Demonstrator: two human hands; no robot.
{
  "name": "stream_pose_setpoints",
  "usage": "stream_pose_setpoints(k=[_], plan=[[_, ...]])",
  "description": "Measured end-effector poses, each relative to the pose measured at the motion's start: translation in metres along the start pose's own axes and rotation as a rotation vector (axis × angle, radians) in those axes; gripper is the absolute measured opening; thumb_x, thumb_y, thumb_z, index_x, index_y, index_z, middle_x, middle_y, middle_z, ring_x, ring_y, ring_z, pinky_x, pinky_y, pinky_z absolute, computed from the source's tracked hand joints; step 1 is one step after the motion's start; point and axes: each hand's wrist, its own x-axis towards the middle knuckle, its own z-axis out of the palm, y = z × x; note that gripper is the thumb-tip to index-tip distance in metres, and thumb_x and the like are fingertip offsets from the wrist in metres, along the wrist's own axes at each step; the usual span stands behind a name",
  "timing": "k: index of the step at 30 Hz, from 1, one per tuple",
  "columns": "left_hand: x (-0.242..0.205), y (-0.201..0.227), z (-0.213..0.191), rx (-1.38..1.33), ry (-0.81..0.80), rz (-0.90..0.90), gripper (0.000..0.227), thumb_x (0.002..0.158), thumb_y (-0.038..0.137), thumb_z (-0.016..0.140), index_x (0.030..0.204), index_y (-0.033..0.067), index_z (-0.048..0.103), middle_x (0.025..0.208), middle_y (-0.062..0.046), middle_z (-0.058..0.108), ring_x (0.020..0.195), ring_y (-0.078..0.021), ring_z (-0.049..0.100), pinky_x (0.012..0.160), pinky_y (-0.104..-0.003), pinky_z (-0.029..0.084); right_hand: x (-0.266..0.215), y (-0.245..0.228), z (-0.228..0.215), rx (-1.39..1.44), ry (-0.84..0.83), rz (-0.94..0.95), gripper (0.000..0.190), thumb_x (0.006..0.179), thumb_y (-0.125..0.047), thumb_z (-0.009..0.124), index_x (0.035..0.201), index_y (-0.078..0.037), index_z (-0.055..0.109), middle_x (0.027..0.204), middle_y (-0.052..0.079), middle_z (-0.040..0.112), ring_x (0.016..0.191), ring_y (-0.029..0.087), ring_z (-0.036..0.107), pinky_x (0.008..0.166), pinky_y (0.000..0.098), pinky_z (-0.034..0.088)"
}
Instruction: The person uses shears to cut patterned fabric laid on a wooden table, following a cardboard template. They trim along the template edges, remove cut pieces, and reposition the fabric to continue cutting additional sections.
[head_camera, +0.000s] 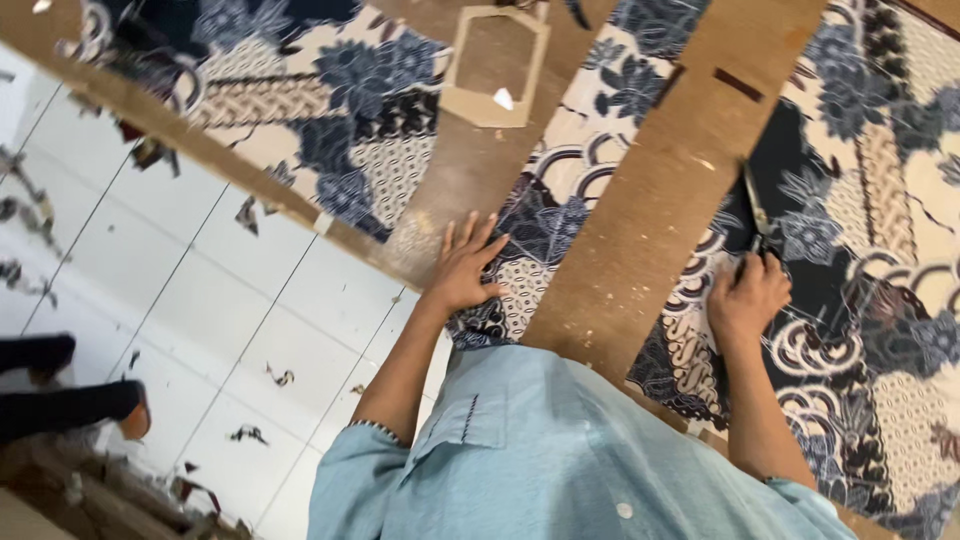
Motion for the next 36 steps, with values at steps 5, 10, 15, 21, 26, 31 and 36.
stream_pose_setpoints(k=[5, 10, 15, 21, 26, 31, 36], plan=[[0.0, -0.001, 0.001, 0.002, 0.008, 0.009, 0.1, 0.062, 0.055, 0.087, 0.15, 0.0251, 0.05, 0.17, -0.003, 0.018, 0.158, -0.0297, 0.01, 0.126, -0.054, 0.001, 0.0, -0.008, -0.007, 0.002, -0.015, 0.005, 0.043, 0.101, -0.021, 0.066, 0.139, -0.001, 0.059, 0.15, 0.029, 0.048, 0.134, 0.045, 0.043, 0.113, 0.0566, 0.029], [0.004, 0.0, 0.002, 0.031, -0.025, -0.012, 0.1, 0.064, 0.057, 0.086, 0.15, 0.0233, 0.05, 0.17, -0.004, 0.017, 0.158, -0.0304, 0.009, 0.126, -0.053, -0.001, 0.003, -0.012, -0.012, -0.005, -0.022, 0.021, 0.045, 0.1, -0.02, 0.066, 0.14, -0.001, 0.058, 0.15, 0.028, 0.047, 0.135, 0.044, 0.042, 0.114, 0.0553, 0.029], [0.004, -0.003, 0.006, 0.057, -0.031, -0.026, 0.101, 0.063, 0.06, 0.085, 0.151, 0.0249, 0.049, 0.171, -0.003, 0.016, 0.157, -0.0291, 0.009, 0.126, -0.052, -0.002, 0.003, -0.013, -0.013, 0.004, -0.048, 0.039, 0.046, 0.1, -0.02, 0.066, 0.14, -0.001, 0.057, 0.15, 0.029, 0.046, 0.135, 0.044, 0.041, 0.114, 0.055, 0.029], [0.005, -0.001, 0.005, 0.048, -0.042, -0.04, 0.102, 0.062, 0.06, 0.084, 0.151, 0.0259, 0.048, 0.171, -0.002, 0.017, 0.158, -0.0282, 0.008, 0.126, -0.052, -0.003, 0.003, -0.014, -0.014, -0.011, -0.066, 0.05, 0.046, 0.1, -0.021, 0.066, 0.14, 0.0, 0.057, 0.151, 0.028, 0.045, 0.137, 0.044, 0.04, 0.115, 0.0551, 0.028], [0.005, 0.0, 0.004, 0.049, -0.054, -0.046, 0.104, 0.063, 0.064, 0.083, 0.152, 0.0265, 0.046, 0.17, -0.003, 0.018, 0.157, -0.029, 0.007, 0.126, -0.053, -0.003, 0.004, -0.014, -0.014, -0.025, -0.079, 0.06, 0.045, 0.103, -0.023, 0.066, 0.14, 0.0, 0.056, 0.15, 0.029, 0.044, 0.136, 0.045, 0.04, 0.114, 0.0553, 0.028], [0.004, 0.0, 0.004, 0.044, -0.036, -0.028, 0.104, 0.063, 0.066, 0.082, 0.152, 0.027, 0.046, 0.17, -0.004, 0.018, 0.157, -0.0309, 0.009, 0.125, -0.054, -0.001, 0.004, -0.015, -0.015, -0.008, -0.06, 0.053, 0.045, 0.101, -0.022, 0.066, 0.139, 0.0, 0.057, 0.15, 0.027, 0.045, 0.135, 0.044, 0.041, 0.114, 0.0549, 0.029], [0.005, 0.001, 0.002, 0.048, -0.031, -0.008, 0.104, 0.063, 0.066, 0.082, 0.152, 0.026, 0.047, 0.17, -0.005, 0.018, 0.157, -0.0329, 0.009, 0.125, -0.055, -0.001, 0.005, -0.018, -0.017, -0.006, -0.054, 0.058, 0.044, 0.1, -0.022, 0.066, 0.138, -0.001, 0.058, 0.148, 0.027, 0.046, 0.135, 0.044, 0.042, 0.114, 0.0546, 0.03]])
